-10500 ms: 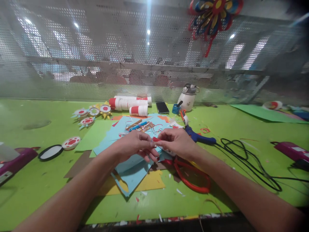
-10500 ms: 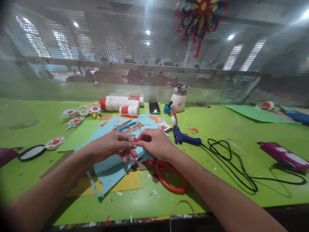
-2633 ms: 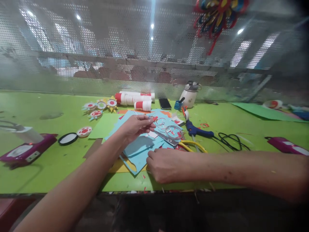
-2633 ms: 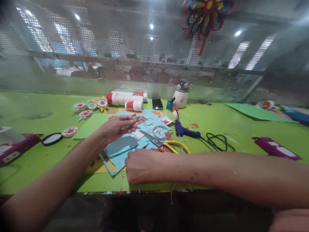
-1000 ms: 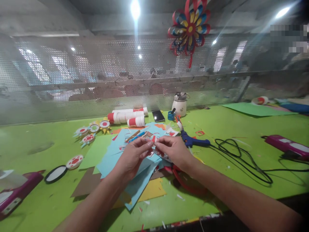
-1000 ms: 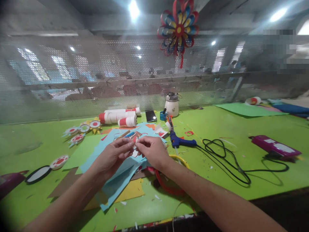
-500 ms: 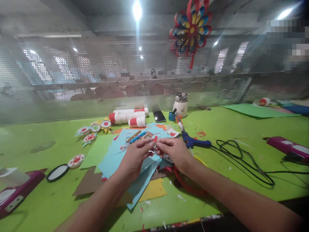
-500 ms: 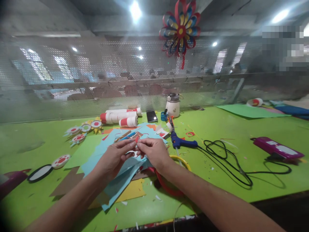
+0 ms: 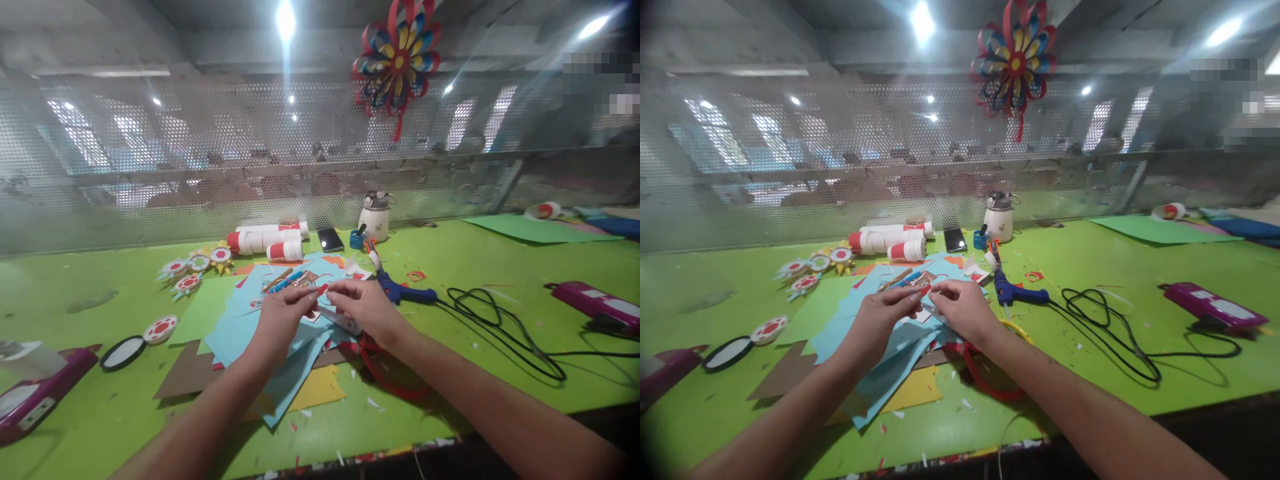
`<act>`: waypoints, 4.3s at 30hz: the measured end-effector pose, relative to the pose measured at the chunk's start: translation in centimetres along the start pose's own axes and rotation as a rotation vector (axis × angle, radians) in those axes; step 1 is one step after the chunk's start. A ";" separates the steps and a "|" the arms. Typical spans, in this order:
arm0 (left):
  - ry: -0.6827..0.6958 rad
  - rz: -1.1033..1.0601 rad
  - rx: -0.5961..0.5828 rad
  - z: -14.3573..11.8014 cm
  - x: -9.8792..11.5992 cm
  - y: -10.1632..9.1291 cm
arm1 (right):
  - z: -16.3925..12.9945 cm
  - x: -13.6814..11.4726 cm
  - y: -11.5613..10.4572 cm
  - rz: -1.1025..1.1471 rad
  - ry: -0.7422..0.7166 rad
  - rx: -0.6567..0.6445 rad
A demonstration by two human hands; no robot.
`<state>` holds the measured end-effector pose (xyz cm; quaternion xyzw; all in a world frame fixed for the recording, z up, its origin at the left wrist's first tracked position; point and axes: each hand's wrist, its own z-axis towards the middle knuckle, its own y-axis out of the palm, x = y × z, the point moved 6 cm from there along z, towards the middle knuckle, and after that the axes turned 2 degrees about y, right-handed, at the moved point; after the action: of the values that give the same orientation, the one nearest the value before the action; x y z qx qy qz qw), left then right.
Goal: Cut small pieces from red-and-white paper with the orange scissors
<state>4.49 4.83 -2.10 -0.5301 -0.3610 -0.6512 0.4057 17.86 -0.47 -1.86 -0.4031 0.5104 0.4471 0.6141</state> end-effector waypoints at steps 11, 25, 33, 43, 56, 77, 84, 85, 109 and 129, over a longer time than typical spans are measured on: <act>0.078 0.155 -0.100 0.0 0.2 0.5 | 0.0 -0.2 0.0 0.118 -0.014 -0.027; 0.070 0.066 -0.044 -0.1 0.6 0.4 | -0.3 0.0 0.1 0.176 -0.018 -0.004; 0.121 0.072 -0.040 -0.3 1.2 0.2 | -0.7 -0.9 0.0 0.126 -0.123 -0.013; 0.093 0.030 -0.106 -0.6 1.5 0.8 | -0.7 -1.0 0.1 0.110 -0.152 -0.033; -0.058 -0.234 -0.150 -1.0 0.6 1.4 | -0.1 -0.3 -0.5 0.302 0.038 -0.102; 0.033 -0.075 -0.106 -1.7 0.7 2.4 | -2.0 -2.6 -0.3 -0.418 -0.491 0.230; 0.020 -0.049 -0.089 -1.9 0.7 2.3 | -2.5 -3.1 -0.1 -0.534 -0.576 0.249; 0.023 -0.046 -0.090 -2.0 0.7 2.3 | -2.5 -3.1 0.0 -0.543 -0.580 0.250; 0.049 -0.021 -0.118 -2.1 0.2 2.6 | -2.9 -3.4 0.4 -0.599 -0.620 0.246; -0.051 -0.148 -0.099 -2.0 0.7 2.4 | -2.5 -3.4 -0.3 -0.582 -0.599 0.270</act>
<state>5.80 1.94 -1.71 -0.5376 -0.3768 -0.6829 0.3204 17.23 -3.43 1.08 -0.2989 0.2290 0.2818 0.8825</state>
